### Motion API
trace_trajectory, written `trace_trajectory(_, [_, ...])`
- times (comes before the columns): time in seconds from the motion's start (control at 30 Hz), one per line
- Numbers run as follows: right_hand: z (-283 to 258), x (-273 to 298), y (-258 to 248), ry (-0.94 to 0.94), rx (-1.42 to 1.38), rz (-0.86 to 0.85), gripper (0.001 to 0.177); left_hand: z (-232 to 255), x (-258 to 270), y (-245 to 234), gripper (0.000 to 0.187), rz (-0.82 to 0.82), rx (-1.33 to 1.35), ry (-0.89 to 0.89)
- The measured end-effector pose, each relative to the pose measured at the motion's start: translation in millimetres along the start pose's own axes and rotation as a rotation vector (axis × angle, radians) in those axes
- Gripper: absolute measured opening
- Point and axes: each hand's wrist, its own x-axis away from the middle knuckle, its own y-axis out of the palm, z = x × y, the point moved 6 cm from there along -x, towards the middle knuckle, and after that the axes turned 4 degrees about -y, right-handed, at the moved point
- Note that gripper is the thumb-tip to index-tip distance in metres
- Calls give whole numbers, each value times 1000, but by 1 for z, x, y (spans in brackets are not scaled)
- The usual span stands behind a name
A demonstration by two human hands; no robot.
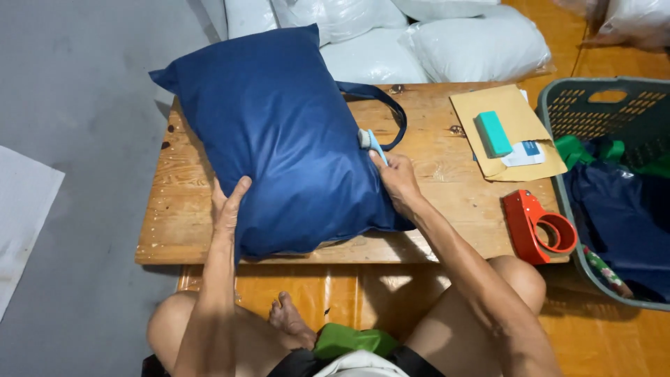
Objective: The person scrubs a blue tote bag with a green sponge and then a blue brush, focusing on seams and edges. The person works on the bag placed on a wooden table.
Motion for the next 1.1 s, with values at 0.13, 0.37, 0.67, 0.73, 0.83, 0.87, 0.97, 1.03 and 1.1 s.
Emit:
trace_trajectory(0.13, [-110,56,17,-104,50,-50,30,12,10,5,82,19,-27,-35])
trace_trajectory(0.37, [-178,69,-8,-365,348,-53,28,-9,-18,60,91,-27,-157,-241])
trace_trajectory(0.67, [-54,7,-116,-361,511,234,35,63,59,119,107,-146,-311,-152])
trace_trajectory(0.73, [-65,30,-116,-326,524,250,37,68,78,103,103,-171,-382,-171])
trace_trajectory(0.83, [-103,68,-111,-442,474,264,30,31,97,71,90,-177,-381,-234])
trace_trajectory(0.87, [-93,70,-116,-465,423,285,28,24,110,56,85,-161,-438,-311])
trace_trajectory(0.97, [-90,103,-115,-520,387,272,26,-39,129,31,66,-113,-251,-358])
trace_trajectory(1.03, [-92,132,-105,-560,402,241,26,-70,140,23,53,-74,-9,-312])
trace_trajectory(1.1, [-80,156,-94,-441,375,205,25,-78,153,21,56,-64,186,-311])
